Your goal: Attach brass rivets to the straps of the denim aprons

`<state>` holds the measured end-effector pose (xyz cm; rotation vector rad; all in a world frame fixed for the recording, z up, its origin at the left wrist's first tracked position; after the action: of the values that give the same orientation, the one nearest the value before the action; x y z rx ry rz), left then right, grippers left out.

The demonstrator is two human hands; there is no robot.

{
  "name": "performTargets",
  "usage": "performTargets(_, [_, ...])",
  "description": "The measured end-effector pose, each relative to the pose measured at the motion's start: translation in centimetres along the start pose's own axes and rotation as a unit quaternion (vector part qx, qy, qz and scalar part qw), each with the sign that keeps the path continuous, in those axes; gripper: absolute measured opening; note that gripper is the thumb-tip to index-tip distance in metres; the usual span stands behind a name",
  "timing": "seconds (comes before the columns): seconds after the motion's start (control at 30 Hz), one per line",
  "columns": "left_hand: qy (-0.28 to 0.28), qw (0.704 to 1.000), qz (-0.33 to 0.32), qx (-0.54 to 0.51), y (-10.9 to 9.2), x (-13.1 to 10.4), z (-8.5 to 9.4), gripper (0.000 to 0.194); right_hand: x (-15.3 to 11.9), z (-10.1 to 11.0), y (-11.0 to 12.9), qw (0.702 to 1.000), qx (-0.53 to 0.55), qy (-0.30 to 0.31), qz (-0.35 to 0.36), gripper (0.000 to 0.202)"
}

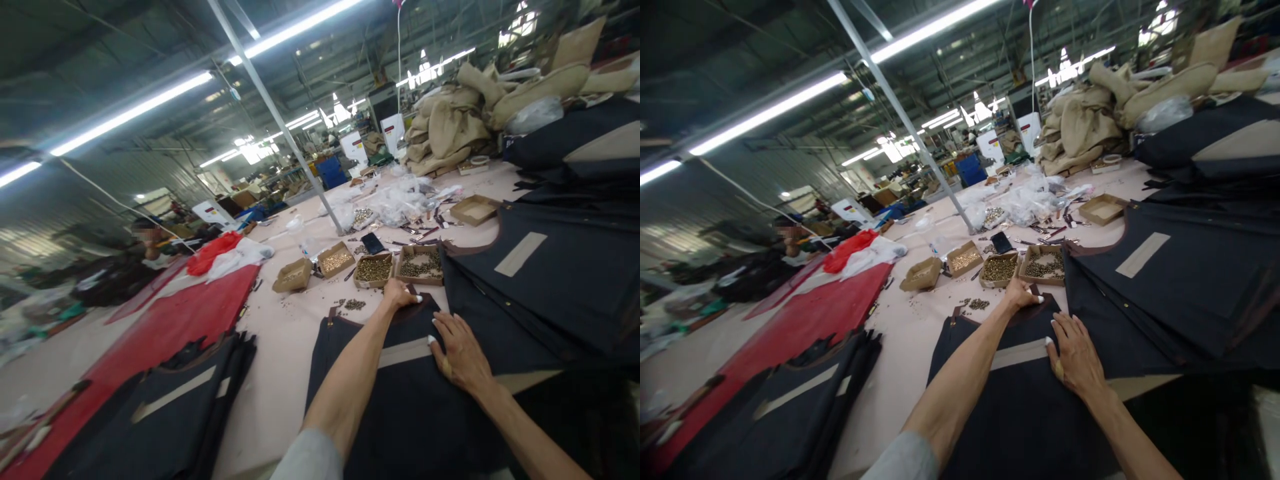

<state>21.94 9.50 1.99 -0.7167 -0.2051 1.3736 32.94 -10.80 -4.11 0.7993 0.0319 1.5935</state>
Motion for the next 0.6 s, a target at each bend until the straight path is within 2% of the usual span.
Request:
performTargets(0.1, [-0.112, 0.993, -0.019, -0.031, 0.7, -5.8, 0.5, 0.023, -0.3, 0.7, 0.7, 0.999, -0.014, -0.023, -0.023, 0.044])
performTargets(0.17, [-0.164, 0.985, -0.045, -0.032, 1.7, -10.5, -0.1, 0.016, -0.3, 1.3, 1.4, 0.997, -0.056, -0.016, -0.045, 0.043])
performTargets(0.27, [-0.142, 0.989, -0.047, -0.025, 3.8, -17.7, -2.3, 0.016, 0.3, 2.4, 2.6, 0.987, -0.136, 0.003, -0.084, 0.039])
performTargets(0.37, [-0.111, 0.992, -0.029, -0.052, 5.7, -23.6, -4.7, 0.021, 1.3, 3.4, 3.8, 0.977, -0.148, 0.045, -0.143, 0.034])
performTargets(0.47, [-0.1, 0.989, -0.048, -0.099, 7.0, -27.0, -6.5, 0.027, 2.3, 3.8, 5.1, 0.966, -0.107, 0.109, -0.207, 0.035])
performTargets(0.6, [-0.102, 0.98, -0.116, -0.129, 8.2, -28.7, -7.5, 0.031, 2.8, 4.1, 6.6, 0.961, -0.087, 0.146, -0.217, 0.028])
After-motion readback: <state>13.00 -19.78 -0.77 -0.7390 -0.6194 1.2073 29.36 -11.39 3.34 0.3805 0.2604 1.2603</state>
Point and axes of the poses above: each hand's wrist, its own x-axis towards the middle knuckle, its own z-axis out of the back of the hand, y = z × x, the point moved 2 cm from there along x, towards the middle knuckle, and after that the axes turned 3 degrees about y, right-handed, at the moved point
